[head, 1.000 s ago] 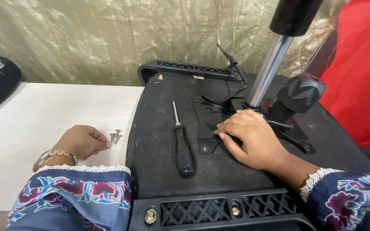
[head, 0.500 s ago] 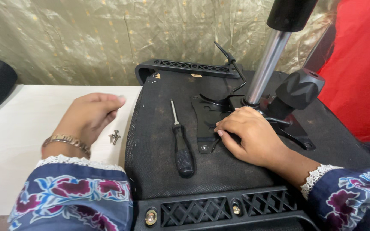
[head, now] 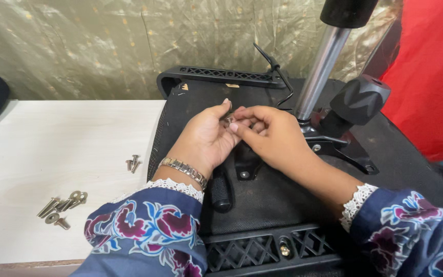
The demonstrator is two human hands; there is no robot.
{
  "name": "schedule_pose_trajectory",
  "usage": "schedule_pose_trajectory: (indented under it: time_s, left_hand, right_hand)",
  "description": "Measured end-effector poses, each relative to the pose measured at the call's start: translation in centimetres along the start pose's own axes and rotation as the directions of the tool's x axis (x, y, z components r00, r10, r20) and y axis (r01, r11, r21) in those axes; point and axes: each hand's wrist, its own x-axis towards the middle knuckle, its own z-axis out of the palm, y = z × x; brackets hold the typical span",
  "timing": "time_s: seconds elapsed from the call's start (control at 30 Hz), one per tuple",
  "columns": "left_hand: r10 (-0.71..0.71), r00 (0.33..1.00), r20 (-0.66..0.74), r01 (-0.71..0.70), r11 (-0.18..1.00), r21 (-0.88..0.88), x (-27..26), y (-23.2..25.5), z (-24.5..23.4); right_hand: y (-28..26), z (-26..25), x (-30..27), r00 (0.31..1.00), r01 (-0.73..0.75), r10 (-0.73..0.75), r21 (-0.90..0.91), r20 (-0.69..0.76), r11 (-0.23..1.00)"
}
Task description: The person uses a screwdriver to tighten screws into the underside of an office chair seat, securing the central gas lift and mounting plate. The person then picks up additional screws and continues fastening the components to the seat base.
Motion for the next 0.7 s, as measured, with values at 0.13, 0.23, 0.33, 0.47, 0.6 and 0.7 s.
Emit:
schedule_pose_trajectory:
  time_s: [0.13, 0.23, 0.33, 0.47, 0.6, 0.7]
  left_hand:
    - [0.013, 0.993, 0.12, -0.018, 0.999, 0.047, -0.3, -0.7, -0.2]
    - [0.163, 0.982, 0.1, -0.179, 0.967, 0.18, -0.8, -0.7, -0.4]
    - [0.302, 0.953, 0.025, -0.292, 0.893, 0.342, -1.4, -0.8, -0.1]
    - [0.407, 0.913, 0.008, -0.352, 0.778, 0.521, -2.1, -1.4, 0.8]
    - [0.48, 0.877, -0.029, -0.375, 0.721, 0.583, -2.4, -2.0, 1.6]
    - [0.495, 0.869, -0.019, -0.388, 0.703, 0.596, -2.4, -2.1, 1.7]
  right_hand:
    - [0.9, 0.8, 0.9, 0.997, -0.069, 0.072, -0.073, 0.041, 0.995]
    - [1.6, 1.4, 1.0, 0.991, -0.13, 0.124, 0.159, 0.046, 0.979]
    - [2.1, 1.4, 0.8, 0.997, -0.015, 0.038, 0.289, -0.073, 0.957]
    - [2.3, 1.3, 0.7, 0.989, 0.066, -0.012, 0.378, -0.144, 0.923]
    - [2.1, 1.5, 0.7, 0.98, 0.039, 0.063, 0.497, -0.187, 0.867]
    - [1.9, 1.4, 0.6, 0.976, 0.058, 0.058, 0.502, -0.212, 0.863]
